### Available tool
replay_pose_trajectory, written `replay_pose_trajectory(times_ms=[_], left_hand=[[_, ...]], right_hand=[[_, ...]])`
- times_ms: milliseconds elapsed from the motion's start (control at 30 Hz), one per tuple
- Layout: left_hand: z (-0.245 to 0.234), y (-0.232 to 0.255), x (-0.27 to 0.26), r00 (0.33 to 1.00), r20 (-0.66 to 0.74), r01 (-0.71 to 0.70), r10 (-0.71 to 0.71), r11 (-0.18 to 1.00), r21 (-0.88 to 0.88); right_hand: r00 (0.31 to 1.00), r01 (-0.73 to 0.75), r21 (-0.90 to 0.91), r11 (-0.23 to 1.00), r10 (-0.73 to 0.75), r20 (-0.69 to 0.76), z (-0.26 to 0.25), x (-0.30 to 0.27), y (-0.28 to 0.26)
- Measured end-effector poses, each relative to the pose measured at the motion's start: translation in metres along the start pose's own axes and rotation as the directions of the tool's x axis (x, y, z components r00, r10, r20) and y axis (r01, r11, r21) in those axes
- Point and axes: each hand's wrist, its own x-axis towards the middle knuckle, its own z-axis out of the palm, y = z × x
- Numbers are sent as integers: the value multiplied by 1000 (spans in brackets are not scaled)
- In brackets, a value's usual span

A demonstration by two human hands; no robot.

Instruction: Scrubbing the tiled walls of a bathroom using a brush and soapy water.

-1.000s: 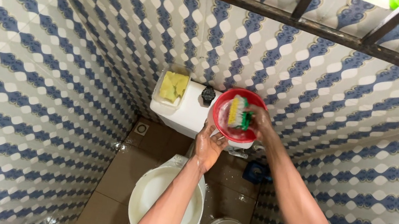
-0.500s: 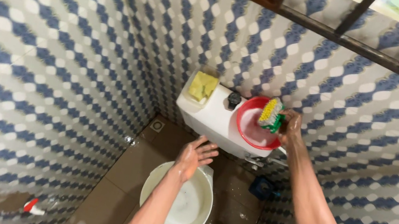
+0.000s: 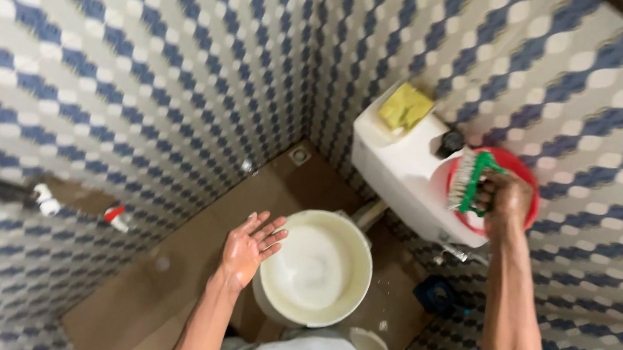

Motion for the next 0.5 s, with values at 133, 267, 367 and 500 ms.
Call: replay_pose_trajectory(times_ms=[133,267,367,500], left_hand=[[-19,-24,-20,999,-28,-23,21,995,-95],[-36,-31,-47,999,-54,-4,1,999,-44],[-57,-23,-64,995,-91,-51,46,997,-53],[-93,-18,-102,990,-118,-90,78,991,-102]], right_hand=[[988,130,-406,905,-82,134,88,-90,51],[980,55,-523,851,53,189,140,-152,125],[952,74,-490,868,85,294,153,-169,180],[949,-94,-423,901,210,237,154,-168,254]])
